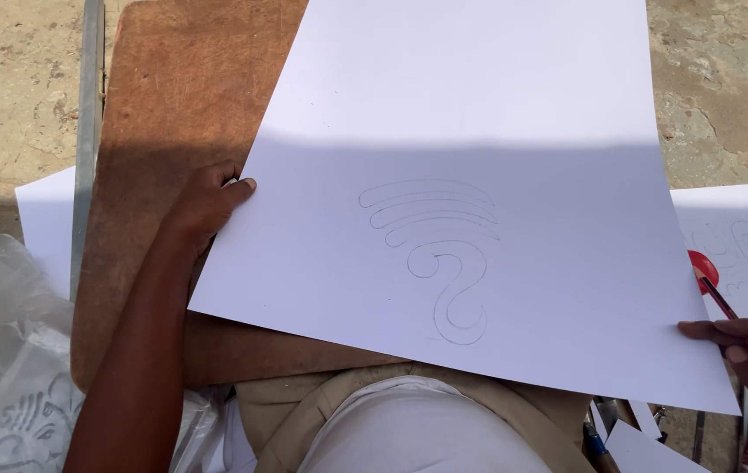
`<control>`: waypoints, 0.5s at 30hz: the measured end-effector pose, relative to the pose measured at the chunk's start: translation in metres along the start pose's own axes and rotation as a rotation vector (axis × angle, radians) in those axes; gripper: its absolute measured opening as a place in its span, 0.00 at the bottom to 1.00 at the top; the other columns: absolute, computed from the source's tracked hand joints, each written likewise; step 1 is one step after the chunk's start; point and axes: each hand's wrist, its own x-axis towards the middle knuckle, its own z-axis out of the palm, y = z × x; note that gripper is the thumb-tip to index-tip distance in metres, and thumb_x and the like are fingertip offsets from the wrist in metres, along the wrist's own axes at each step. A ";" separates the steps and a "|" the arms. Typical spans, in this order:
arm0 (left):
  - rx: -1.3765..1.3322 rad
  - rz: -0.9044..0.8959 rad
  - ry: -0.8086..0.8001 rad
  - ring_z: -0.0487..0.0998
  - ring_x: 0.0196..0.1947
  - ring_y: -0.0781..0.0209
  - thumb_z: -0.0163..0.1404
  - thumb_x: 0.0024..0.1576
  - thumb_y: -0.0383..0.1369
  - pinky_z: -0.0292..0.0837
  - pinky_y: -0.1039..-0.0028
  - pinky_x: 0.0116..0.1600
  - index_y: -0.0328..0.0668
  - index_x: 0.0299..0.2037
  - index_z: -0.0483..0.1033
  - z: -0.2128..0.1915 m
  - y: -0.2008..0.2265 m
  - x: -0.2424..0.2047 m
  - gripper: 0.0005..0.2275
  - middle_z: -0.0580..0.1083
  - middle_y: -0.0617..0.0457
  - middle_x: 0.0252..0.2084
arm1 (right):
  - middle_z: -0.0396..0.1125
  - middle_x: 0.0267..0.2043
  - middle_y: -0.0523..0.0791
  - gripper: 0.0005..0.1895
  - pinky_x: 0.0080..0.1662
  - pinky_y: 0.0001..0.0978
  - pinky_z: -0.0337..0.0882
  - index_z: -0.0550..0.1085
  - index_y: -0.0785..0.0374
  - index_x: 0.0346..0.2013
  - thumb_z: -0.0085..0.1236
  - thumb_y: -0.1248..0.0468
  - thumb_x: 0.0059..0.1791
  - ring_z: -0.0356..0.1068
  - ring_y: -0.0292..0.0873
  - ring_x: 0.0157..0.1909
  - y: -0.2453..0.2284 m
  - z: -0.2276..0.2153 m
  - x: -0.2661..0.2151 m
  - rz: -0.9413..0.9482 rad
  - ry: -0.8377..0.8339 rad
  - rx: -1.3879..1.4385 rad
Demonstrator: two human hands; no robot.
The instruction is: Drawing a sketch of Ganesha on a large sheet of white paper using a pencil and an eraser.
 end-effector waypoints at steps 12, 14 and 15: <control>0.234 0.023 0.055 0.82 0.43 0.53 0.52 0.60 0.32 0.77 0.60 0.48 0.35 0.54 0.77 0.005 0.006 0.014 0.15 0.79 0.39 0.47 | 0.72 0.57 0.52 0.18 0.60 0.39 0.76 0.65 0.65 0.63 0.40 0.72 0.58 0.72 0.46 0.60 0.029 -0.031 0.002 -0.372 0.072 -0.364; 0.275 0.046 0.058 0.81 0.43 0.53 0.53 0.59 0.32 0.76 0.60 0.48 0.35 0.54 0.77 0.002 0.003 0.018 0.14 0.79 0.40 0.47 | 0.71 0.57 0.54 0.14 0.60 0.40 0.76 0.67 0.67 0.62 0.43 0.72 0.61 0.72 0.46 0.60 -0.039 -0.015 -0.004 -0.403 0.179 -0.409; 0.320 0.072 0.066 0.81 0.43 0.52 0.53 0.59 0.32 0.76 0.60 0.48 0.35 0.54 0.77 0.002 0.002 0.021 0.14 0.79 0.40 0.47 | 0.70 0.56 0.55 0.10 0.60 0.40 0.76 0.69 0.70 0.60 0.46 0.71 0.64 0.72 0.46 0.59 -0.072 -0.007 -0.006 -0.438 0.289 -0.447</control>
